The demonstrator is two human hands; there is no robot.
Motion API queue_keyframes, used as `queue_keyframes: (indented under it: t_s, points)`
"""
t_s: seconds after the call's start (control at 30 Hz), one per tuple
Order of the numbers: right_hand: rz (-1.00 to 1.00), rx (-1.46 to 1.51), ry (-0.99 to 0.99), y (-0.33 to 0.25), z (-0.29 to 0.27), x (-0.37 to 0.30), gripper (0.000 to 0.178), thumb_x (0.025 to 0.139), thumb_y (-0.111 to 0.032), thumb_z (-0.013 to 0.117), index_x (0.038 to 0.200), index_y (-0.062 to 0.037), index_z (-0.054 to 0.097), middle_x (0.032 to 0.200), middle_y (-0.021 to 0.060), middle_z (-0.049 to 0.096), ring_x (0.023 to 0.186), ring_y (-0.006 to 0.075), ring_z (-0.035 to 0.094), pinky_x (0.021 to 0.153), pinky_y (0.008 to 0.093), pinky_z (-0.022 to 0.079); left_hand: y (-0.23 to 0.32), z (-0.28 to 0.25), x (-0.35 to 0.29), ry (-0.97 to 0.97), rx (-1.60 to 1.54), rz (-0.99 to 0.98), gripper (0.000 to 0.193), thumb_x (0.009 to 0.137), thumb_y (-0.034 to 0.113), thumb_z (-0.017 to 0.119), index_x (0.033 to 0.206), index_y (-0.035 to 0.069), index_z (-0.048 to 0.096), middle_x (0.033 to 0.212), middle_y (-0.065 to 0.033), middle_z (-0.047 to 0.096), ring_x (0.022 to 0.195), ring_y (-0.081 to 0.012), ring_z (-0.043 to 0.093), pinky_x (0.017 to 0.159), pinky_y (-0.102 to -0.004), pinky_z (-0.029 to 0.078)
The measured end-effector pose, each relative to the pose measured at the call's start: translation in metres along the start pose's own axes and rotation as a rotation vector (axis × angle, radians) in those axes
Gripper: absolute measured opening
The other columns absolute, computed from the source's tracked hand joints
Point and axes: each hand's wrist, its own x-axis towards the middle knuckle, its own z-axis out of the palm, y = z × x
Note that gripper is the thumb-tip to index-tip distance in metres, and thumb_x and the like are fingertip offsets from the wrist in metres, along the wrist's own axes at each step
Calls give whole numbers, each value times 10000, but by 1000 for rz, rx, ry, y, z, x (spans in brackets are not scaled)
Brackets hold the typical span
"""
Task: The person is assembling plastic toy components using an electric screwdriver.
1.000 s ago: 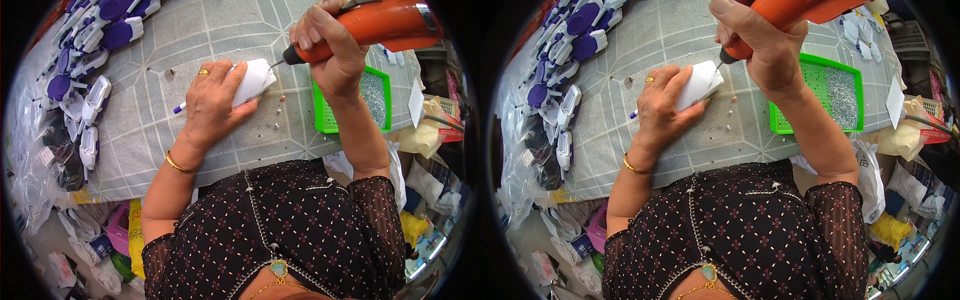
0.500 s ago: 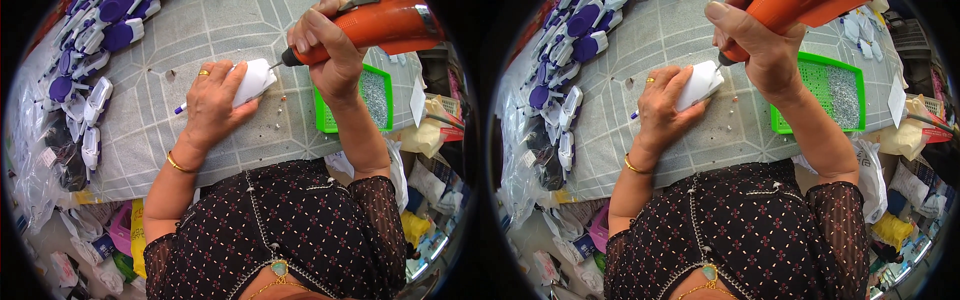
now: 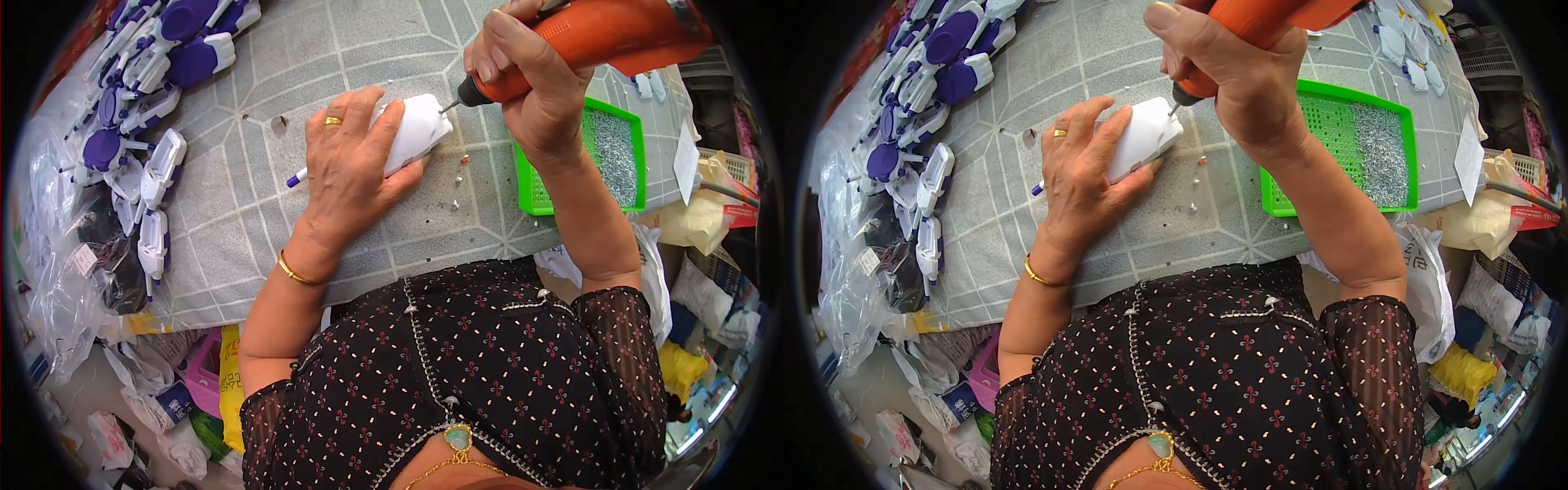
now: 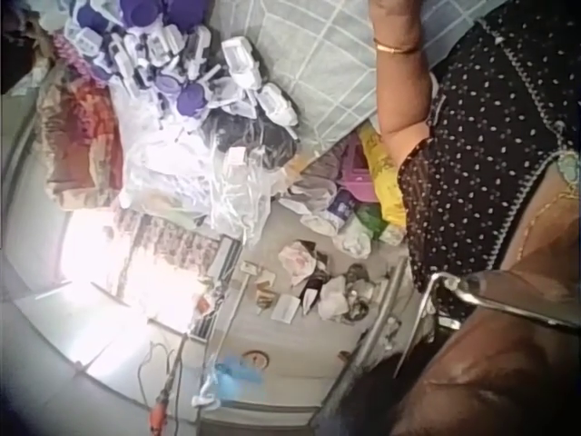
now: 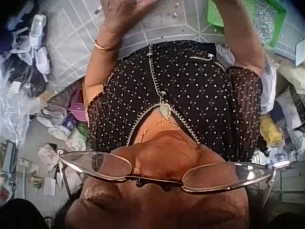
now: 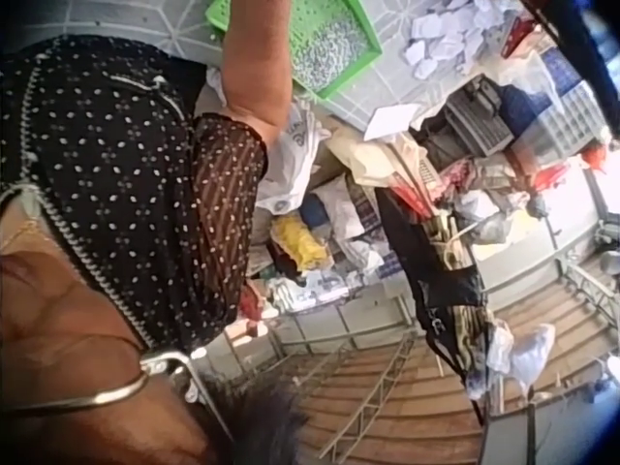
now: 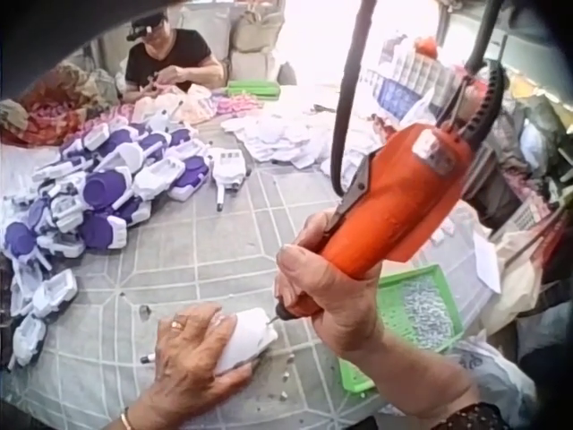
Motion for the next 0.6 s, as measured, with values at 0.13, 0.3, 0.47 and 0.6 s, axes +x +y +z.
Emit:
queue_keyframes:
  t_s: [0.13,0.3,0.47,0.6]
  points:
    - [8,-46,-32,0,-2,1,170,901,-44,693,902,-58,523,694,22,566,580,108,564,583,270,497,9,-3,7,-80,53,28,663,765,256,799,1381,111,602,1305,-142,559,1187,-315,551,1013,-447,359]
    - [-276,143,-284,14,-8,11,166,902,-38,690,887,-50,525,688,21,572,563,101,555,545,250,471,17,-4,14,-230,83,-4,652,810,269,781,1429,169,603,1355,-155,556,1184,-312,561,1007,-431,370]
    - [101,-43,-27,-7,-3,-3,169,901,-32,688,884,-49,521,674,16,565,542,90,541,517,236,451,15,1,15,-143,34,54,592,790,252,771,1356,143,634,1259,-145,563,1050,-281,568,894,-425,379]
    - [-267,264,-242,27,-25,32,168,896,-36,693,894,-46,525,675,25,566,542,96,546,522,237,458,18,2,17,-139,69,91,578,788,252,772,1339,131,646,1264,-141,575,1035,-283,573,897,-424,379]
